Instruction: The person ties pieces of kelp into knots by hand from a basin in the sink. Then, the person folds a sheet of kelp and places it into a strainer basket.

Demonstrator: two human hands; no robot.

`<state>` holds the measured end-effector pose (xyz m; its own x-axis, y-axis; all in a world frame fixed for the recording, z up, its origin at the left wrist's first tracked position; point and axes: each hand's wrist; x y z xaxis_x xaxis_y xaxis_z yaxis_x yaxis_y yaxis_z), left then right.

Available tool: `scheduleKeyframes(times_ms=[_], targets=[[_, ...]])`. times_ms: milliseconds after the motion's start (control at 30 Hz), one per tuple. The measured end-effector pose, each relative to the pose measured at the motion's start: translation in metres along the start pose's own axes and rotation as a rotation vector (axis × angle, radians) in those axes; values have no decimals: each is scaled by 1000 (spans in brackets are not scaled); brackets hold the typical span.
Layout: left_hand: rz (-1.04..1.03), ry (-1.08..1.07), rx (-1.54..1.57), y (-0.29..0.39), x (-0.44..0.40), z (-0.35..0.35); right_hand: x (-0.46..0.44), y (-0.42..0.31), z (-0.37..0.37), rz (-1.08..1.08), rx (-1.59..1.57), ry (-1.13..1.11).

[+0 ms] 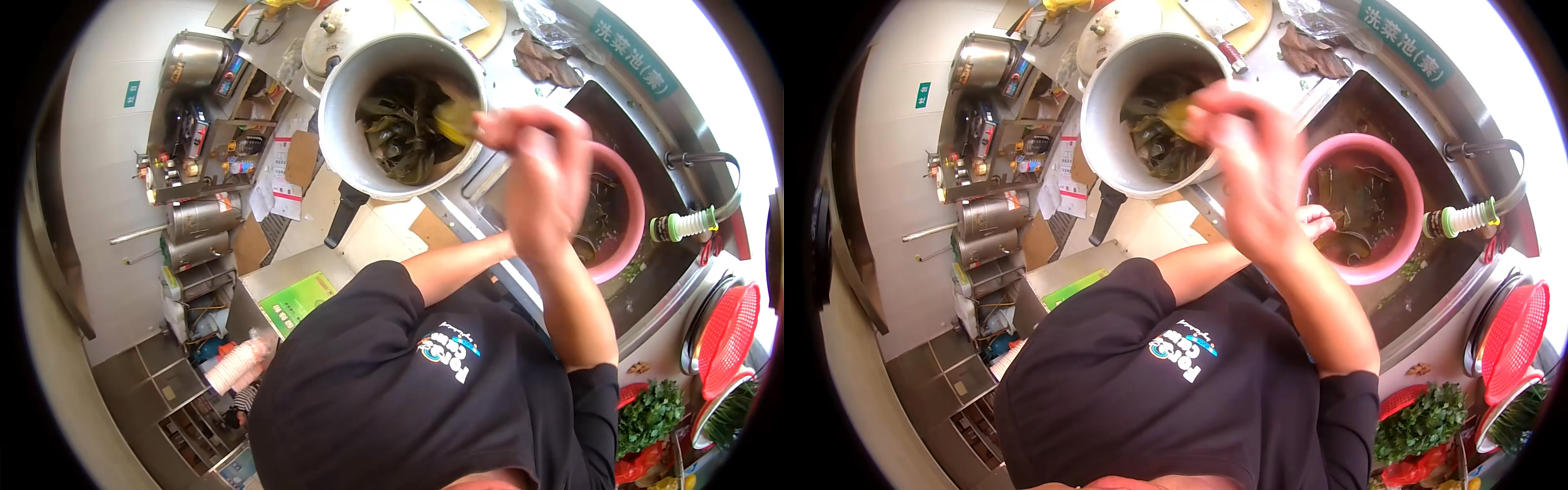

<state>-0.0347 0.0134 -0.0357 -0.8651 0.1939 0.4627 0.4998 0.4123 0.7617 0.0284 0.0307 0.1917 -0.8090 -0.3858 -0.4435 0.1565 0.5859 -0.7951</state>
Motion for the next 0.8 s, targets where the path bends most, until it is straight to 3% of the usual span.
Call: scheduleKeyframes(times_ms=[100,233,300,367,433,467,567,633,700,800], targets=[[0,-41,194,10,10,1,-4,41,-7,-17,502,-290],[45,-20,413,31,15,1,49,28,87,-64,654,-84],[160,0,450,45,21,0,92,20,150,-170,991,7],[164,-91,449,61,20,-7,131,7,187,-606,856,-22],[164,-211,450,75,16,-17,122,-14,170,-615,923,-229],[118,-207,374,72,11,-23,112,-16,166,-735,1063,-362],[26,-302,289,85,-1,-40,119,3,185,-715,946,-114],[-35,-430,284,97,-5,-45,102,-19,169,-547,486,171],[61,-588,55,96,-15,-42,87,-53,175,-688,239,216],[186,-469,-310,96,-11,-49,73,-82,169,-474,10,342]])
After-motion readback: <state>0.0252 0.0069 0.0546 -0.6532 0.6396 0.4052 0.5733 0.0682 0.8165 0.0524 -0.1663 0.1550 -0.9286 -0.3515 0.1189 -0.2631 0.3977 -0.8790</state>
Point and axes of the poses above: each hand's wrist, its own x-axis away from the middle knuckle, its own z-axis out of the back of the hand, y = z × x, and after that the axes turned 8 degrees about z, right-handed
